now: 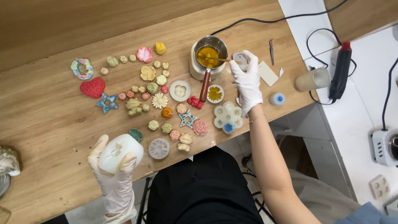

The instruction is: The person pours melted yellow wax from a small metal melting pot into silicone candle molds arranged on a wooden workbench, using a spoon to ladle and guide the wax. They hold the pot by its handle with one hand while filling flower-shaped and other molds one at a time, and at one point handle a finished white candle.

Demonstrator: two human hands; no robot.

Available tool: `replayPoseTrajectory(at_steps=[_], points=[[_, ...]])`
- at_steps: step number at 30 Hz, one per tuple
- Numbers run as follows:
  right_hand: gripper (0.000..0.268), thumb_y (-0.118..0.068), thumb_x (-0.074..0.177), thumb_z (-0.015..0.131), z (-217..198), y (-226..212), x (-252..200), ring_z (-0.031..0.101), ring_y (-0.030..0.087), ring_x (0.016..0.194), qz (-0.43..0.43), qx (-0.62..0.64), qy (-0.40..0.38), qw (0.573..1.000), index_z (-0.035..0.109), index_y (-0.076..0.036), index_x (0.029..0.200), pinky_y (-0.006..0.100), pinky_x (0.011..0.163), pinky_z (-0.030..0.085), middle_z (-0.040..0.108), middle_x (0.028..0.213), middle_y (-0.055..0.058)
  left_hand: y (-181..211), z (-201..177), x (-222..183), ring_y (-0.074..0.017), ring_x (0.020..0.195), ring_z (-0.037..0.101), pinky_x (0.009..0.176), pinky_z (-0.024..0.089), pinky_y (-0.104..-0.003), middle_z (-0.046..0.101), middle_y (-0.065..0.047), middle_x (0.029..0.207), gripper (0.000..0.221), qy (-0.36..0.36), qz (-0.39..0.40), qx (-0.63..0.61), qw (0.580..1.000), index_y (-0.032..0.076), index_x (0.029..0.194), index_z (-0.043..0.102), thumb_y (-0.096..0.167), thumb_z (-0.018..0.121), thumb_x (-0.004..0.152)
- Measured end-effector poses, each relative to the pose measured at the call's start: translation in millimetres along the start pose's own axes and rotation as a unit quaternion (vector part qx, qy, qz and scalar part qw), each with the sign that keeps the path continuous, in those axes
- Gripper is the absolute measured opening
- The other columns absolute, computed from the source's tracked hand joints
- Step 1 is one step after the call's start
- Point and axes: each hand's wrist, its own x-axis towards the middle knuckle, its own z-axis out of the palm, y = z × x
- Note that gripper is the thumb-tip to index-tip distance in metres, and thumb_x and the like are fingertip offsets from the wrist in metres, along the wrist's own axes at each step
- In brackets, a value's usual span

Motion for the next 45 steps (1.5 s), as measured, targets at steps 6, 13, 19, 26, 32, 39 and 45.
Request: replayPoseTrajectory(at_steps=[6,13,19,26,32,39,45], points=[[0.022,-0.018,0.099,0.073,14.3,10.6,25.0,0.059,0.007,0.058,0.021,0.142,-0.062,0.988,0.065,-0.002,0.113,0.018,0.049,0.042,0.069,0.082,0.006,1.0,30.2,-25.4,-0.0213,0.124,0.058,0.102,0.057,-0.038,0.052,-0.013,0.141,0.084,0.068,-0.025,-0.005,0.997,0.008,0.151,0.039,0.018,0.085,0.081],[0.017,-0.016,0.107,0.065,31.0,14.7,55.5,0.068,0.006,0.083,-0.144,0.079,-0.254,0.953,0.068,-0.002,0.117,0.019,0.074,0.057,0.073,0.099,0.002,-18.6,50.7,-34.2,-0.0211,0.127,0.056,0.104,0.056,-0.038,0.049,-0.012,0.147,0.081,0.099,0.000,0.002,0.995,0.007,0.149,0.044,0.019,0.086,0.082],[0.022,-0.020,0.110,0.056,-6.4,-37.7,45.2,0.064,0.008,0.081,-0.185,-0.068,-0.191,0.962,0.072,-0.006,0.115,0.023,0.069,0.051,0.072,0.093,0.004,-13.8,65.9,-33.2,-0.0226,0.127,0.058,0.105,0.056,-0.038,0.053,-0.014,0.143,0.083,0.107,-0.035,-0.008,0.994,0.007,0.148,0.042,0.021,0.087,0.079],[0.021,-0.021,0.112,0.057,-10.5,-31.9,51.6,0.066,0.010,0.080,-0.247,-0.111,-0.225,0.936,0.072,-0.005,0.112,0.025,0.072,0.053,0.072,0.093,0.005,-4.4,65.2,-23.8,-0.0227,0.128,0.057,0.107,0.054,-0.038,0.052,-0.014,0.145,0.084,0.101,-0.026,-0.006,0.994,0.006,0.150,0.042,0.022,0.087,0.081],[0.020,-0.020,0.113,0.058,0.5,-16.9,58.4,0.064,0.011,0.079,-0.283,-0.117,-0.222,0.926,0.069,-0.004,0.108,0.026,0.072,0.053,0.072,0.095,0.006,3.7,63.0,-11.8,-0.0223,0.128,0.059,0.107,0.056,-0.038,0.055,-0.014,0.143,0.082,0.086,-0.002,0.000,0.996,0.006,0.149,0.043,0.022,0.087,0.082],[0.018,-0.018,0.110,0.060,0.9,-18.8,51.4,0.064,0.011,0.075,-0.257,-0.108,-0.207,0.938,0.068,-0.002,0.107,0.026,0.067,0.053,0.071,0.092,0.008,6.4,58.8,-1.2,-0.0214,0.124,0.060,0.103,0.058,-0.038,0.056,-0.014,0.139,0.083,0.084,-0.045,0.010,0.995,0.008,0.149,0.043,0.020,0.087,0.079],[0.019,-0.016,0.113,0.057,-9.8,-31.4,46.4,0.064,0.013,0.075,-0.240,-0.148,-0.195,0.939,0.068,-0.002,0.106,0.027,0.070,0.054,0.069,0.087,0.009,4.6,60.0,12.6,-0.0211,0.126,0.058,0.105,0.056,-0.037,0.054,-0.012,0.143,0.081,0.063,-0.032,0.006,0.997,0.008,0.148,0.043,0.018,0.086,0.081]])
